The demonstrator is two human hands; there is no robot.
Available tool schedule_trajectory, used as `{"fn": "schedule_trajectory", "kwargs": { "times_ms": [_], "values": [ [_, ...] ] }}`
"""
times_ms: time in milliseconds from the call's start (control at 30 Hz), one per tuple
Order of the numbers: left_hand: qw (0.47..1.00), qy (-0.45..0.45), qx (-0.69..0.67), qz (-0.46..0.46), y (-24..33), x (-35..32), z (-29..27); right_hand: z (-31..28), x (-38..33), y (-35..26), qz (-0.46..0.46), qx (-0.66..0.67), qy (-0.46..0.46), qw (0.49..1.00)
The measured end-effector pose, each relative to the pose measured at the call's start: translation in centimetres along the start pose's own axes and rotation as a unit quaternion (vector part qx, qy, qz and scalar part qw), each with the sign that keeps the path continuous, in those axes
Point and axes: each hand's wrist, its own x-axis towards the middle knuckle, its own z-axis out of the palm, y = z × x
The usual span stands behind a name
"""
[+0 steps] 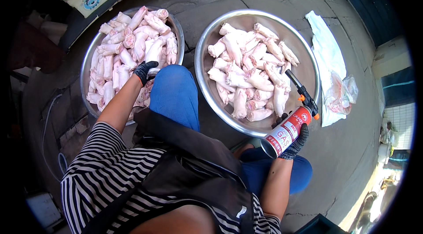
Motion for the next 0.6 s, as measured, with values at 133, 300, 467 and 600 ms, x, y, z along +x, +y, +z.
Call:
{"fn": "schedule_trajectory", "kwargs": {
  "times_ms": [133,300,467,600],
  "values": [
    [0.920,-0.086,-0.382,-0.034,3.2,0.3,-1.9,2.2,-0.2,0.0,-0.004,-0.011,-0.014,1.000],
    [0.935,-0.021,0.160,0.315,12.8,3.1,2.3,4.4,-0.8,-0.5,0.008,0.018,-0.036,0.999],
    [0.828,0.000,0.404,0.388,17.8,2.6,10.1,4.2,-0.8,-2.1,0.001,-0.028,-0.043,0.999],
    [0.788,0.006,0.445,0.426,18.2,2.9,14.4,3.5,-0.1,-2.8,0.054,-0.023,-0.034,0.998]
  ]
}}
